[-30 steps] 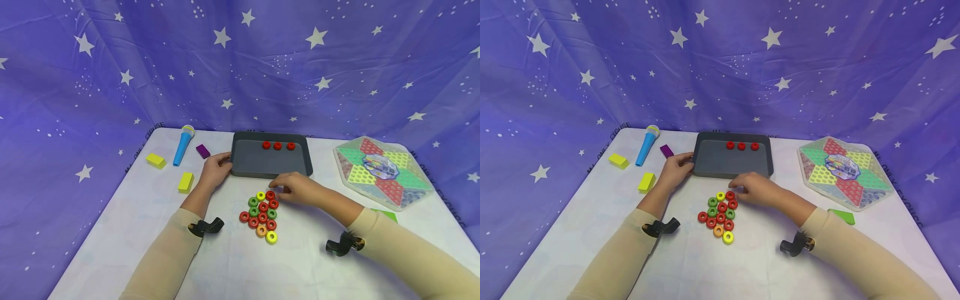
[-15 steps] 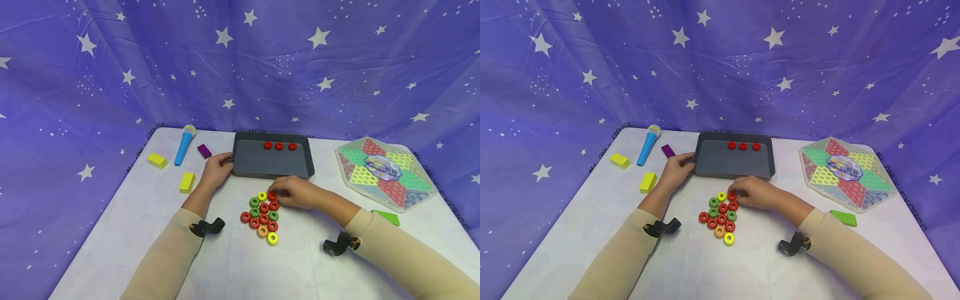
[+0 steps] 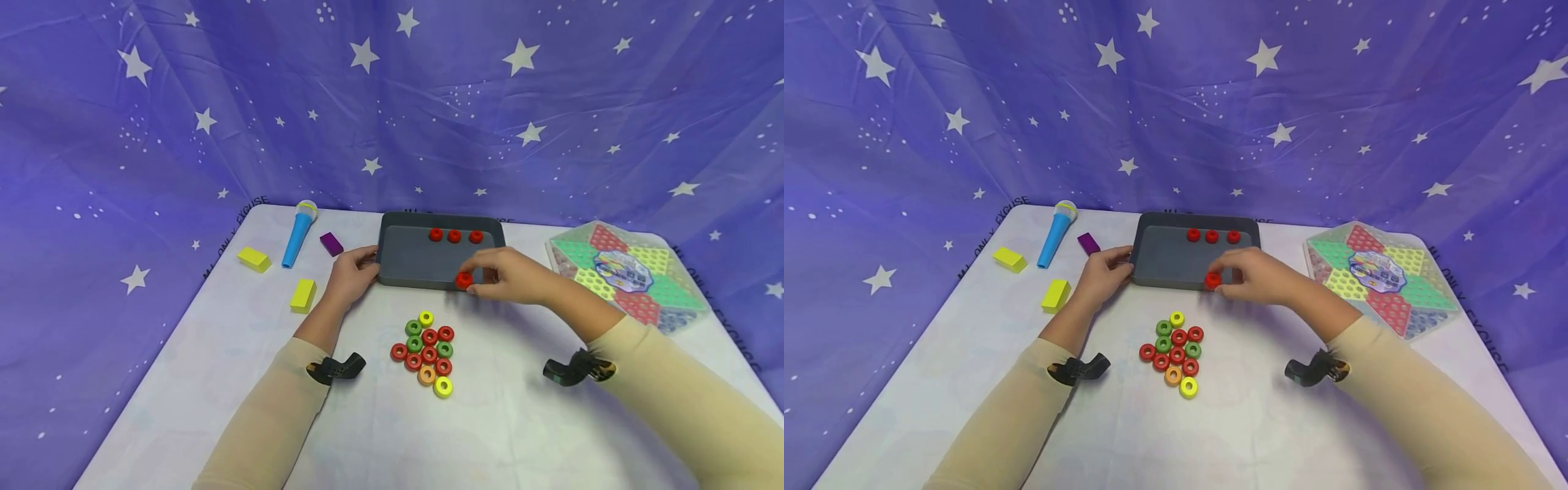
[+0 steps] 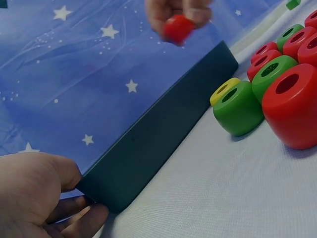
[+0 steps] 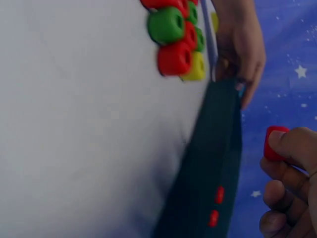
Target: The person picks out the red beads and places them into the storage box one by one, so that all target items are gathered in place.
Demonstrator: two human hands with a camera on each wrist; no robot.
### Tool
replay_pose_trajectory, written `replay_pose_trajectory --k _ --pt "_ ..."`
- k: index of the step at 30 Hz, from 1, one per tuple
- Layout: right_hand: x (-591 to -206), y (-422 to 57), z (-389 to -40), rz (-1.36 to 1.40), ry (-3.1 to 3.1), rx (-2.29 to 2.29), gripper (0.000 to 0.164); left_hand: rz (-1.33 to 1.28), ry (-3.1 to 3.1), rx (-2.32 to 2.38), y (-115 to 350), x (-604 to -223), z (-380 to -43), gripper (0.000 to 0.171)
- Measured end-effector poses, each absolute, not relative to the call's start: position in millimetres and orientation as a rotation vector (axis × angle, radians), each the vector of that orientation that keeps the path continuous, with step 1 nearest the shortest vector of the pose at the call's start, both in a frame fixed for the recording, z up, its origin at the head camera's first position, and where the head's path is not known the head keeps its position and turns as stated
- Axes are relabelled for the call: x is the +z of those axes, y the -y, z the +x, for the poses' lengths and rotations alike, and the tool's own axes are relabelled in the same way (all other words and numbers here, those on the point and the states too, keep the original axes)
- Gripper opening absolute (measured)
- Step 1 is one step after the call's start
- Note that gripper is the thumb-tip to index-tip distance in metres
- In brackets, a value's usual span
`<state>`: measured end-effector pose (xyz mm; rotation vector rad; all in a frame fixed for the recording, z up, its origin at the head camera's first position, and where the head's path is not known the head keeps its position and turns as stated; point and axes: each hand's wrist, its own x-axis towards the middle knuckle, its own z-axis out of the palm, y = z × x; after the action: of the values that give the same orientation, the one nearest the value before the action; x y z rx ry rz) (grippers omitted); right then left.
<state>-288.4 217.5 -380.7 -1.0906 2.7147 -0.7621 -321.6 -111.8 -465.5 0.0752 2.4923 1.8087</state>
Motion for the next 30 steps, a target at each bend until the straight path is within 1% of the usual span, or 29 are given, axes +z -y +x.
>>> replay_pose_trajectory --k 8,13,21,27,30 --pt "-339 -213 -328 -1.042 -2.775 -0.703 0.031 0.056 -2.473 1.817 112 -465 -322 0.045" --pt "-326 -203 -350 -1.046 -2.783 -0.64 0.031 0.054 -2.477 1.811 111 -466 -322 0.045" --pt "-327 -184 -380 -1.016 -2.753 -0.522 0.025 0.071 -2.461 1.812 109 -466 -323 0.045" --pt "-333 -164 -404 -1.092 -2.753 -0.415 0.02 0.059 -2.463 1.815 112 -466 -323 0.046" --pt "-339 -154 -414 -1.069 -2.75 -0.399 0.021 0.054 -2.454 1.824 112 -466 -324 0.046"
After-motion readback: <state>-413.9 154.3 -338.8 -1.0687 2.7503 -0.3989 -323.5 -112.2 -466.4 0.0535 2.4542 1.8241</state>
